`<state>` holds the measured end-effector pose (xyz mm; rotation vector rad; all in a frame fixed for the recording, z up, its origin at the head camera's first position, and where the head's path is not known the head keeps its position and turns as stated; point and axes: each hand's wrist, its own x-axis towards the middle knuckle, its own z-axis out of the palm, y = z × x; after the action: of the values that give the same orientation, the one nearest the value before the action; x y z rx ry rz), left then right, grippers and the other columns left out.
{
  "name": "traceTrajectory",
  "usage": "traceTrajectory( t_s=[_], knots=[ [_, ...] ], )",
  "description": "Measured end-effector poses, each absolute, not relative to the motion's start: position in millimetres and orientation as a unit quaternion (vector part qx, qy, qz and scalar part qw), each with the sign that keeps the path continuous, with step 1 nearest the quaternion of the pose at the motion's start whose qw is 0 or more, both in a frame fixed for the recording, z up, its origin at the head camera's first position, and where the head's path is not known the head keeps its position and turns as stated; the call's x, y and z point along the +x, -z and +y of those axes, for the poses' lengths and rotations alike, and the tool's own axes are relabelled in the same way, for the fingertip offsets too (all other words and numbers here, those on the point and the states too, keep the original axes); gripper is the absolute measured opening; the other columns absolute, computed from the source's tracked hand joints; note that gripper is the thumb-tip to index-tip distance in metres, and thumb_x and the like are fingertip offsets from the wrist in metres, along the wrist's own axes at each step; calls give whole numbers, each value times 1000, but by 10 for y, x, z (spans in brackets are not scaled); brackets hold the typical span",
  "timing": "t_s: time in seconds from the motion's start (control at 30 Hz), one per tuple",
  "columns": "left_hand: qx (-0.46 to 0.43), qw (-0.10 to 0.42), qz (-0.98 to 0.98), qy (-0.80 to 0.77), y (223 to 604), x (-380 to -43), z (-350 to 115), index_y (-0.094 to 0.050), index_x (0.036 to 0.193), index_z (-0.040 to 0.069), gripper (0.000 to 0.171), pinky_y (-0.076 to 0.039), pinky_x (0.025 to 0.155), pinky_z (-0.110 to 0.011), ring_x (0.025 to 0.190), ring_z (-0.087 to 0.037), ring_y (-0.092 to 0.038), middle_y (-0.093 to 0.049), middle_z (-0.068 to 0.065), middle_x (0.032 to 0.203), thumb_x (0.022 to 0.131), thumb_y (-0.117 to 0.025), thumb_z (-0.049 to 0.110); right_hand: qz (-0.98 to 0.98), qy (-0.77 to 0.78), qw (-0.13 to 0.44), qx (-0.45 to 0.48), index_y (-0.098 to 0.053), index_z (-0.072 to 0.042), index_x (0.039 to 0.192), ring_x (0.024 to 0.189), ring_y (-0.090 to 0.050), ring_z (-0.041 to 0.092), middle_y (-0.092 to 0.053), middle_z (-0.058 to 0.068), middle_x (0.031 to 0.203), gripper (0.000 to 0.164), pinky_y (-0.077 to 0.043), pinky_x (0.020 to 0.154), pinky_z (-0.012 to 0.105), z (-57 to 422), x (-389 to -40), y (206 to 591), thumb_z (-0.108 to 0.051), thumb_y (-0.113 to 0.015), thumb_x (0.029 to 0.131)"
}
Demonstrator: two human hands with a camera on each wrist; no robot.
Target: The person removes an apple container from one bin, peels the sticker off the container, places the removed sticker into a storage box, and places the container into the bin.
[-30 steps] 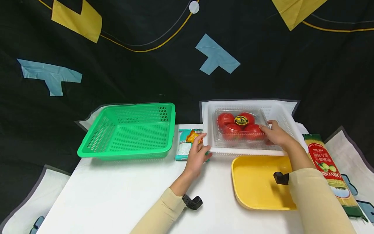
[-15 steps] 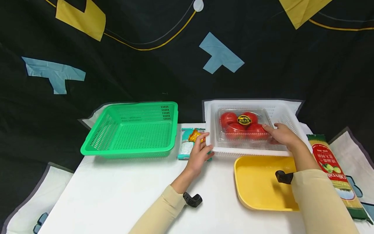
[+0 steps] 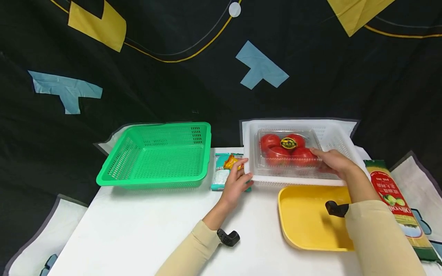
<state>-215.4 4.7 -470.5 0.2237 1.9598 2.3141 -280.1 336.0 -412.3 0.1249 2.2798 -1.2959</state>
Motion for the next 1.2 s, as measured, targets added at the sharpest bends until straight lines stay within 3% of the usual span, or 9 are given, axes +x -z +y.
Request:
traceTrajectory(
  t_s=[0.17, 0.37, 0.53, 0.67, 0.83, 1.03, 1.2],
  knots=[
    [71, 48, 643, -761, 4733, -2135, 64, -47, 136, 33, 46, -49, 91, -39, 101, -17, -61, -56, -11, 124, 93, -61, 25, 799, 547, 244, 50, -11, 7, 148, 113, -46, 38, -30, 27, 138, 91, -48, 91, 45, 3280, -2794, 4125, -59, -43, 95],
    [78, 43, 647, -758, 4750, -2169, 83, -47, 138, 29, 49, -50, 90, -35, 97, -15, -62, -55, -16, 126, 92, -62, 25, 760, 607, 223, 70, -7, 2, 150, 112, -43, 37, -26, 26, 138, 88, -49, 89, 48, 3237, -2805, 4081, -54, -47, 95],
    [75, 33, 657, -750, 4764, -2179, 85, -48, 138, 28, 48, -51, 87, -33, 93, -17, -62, -58, -16, 123, 92, -61, 23, 772, 595, 218, 57, -12, 4, 149, 102, -52, 28, -31, 25, 135, 83, -49, 88, 48, 3230, -2804, 4040, -54, -43, 97],
    [71, 29, 668, -741, 4760, -2179, 79, -49, 136, 33, 47, -50, 81, -31, 92, -26, -62, -60, -15, 122, 92, -61, 24, 773, 594, 216, 58, -11, 5, 148, 96, -56, 23, -33, 25, 133, 86, -50, 87, 47, 3220, -2782, 3996, -56, -43, 96],
    [74, 36, 667, -741, 4725, -2160, 81, -48, 137, 34, 48, -50, 83, -31, 95, -31, -62, -60, -18, 121, 91, -62, 26, 771, 595, 218, 57, -14, 6, 146, 90, -60, 18, -47, 15, 115, 84, -50, 86, 46, 3265, -2722, 3933, -56, -42, 96],
    [76, 25, 660, -747, 4742, -2148, 82, -48, 138, 27, 50, -51, 84, -30, 91, -20, -62, -60, -17, 118, 91, -62, 23, 757, 612, 220, 73, -11, 2, 148, 93, -59, 20, -39, 18, 124, 86, -50, 88, 45, 3273, -2662, 3939, -58, -43, 95],
    [81, 21, 653, -753, 4752, -2151, 77, -48, 138, 28, 50, -51, 86, -31, 93, -14, -62, -60, -9, 117, 91, -62, 24, 744, 628, 216, 78, -11, 3, 146, 90, -59, 19, -36, 20, 125, 85, -50, 87, 46, 3276, -2633, 3908, -57, -43, 95]
  ],
)
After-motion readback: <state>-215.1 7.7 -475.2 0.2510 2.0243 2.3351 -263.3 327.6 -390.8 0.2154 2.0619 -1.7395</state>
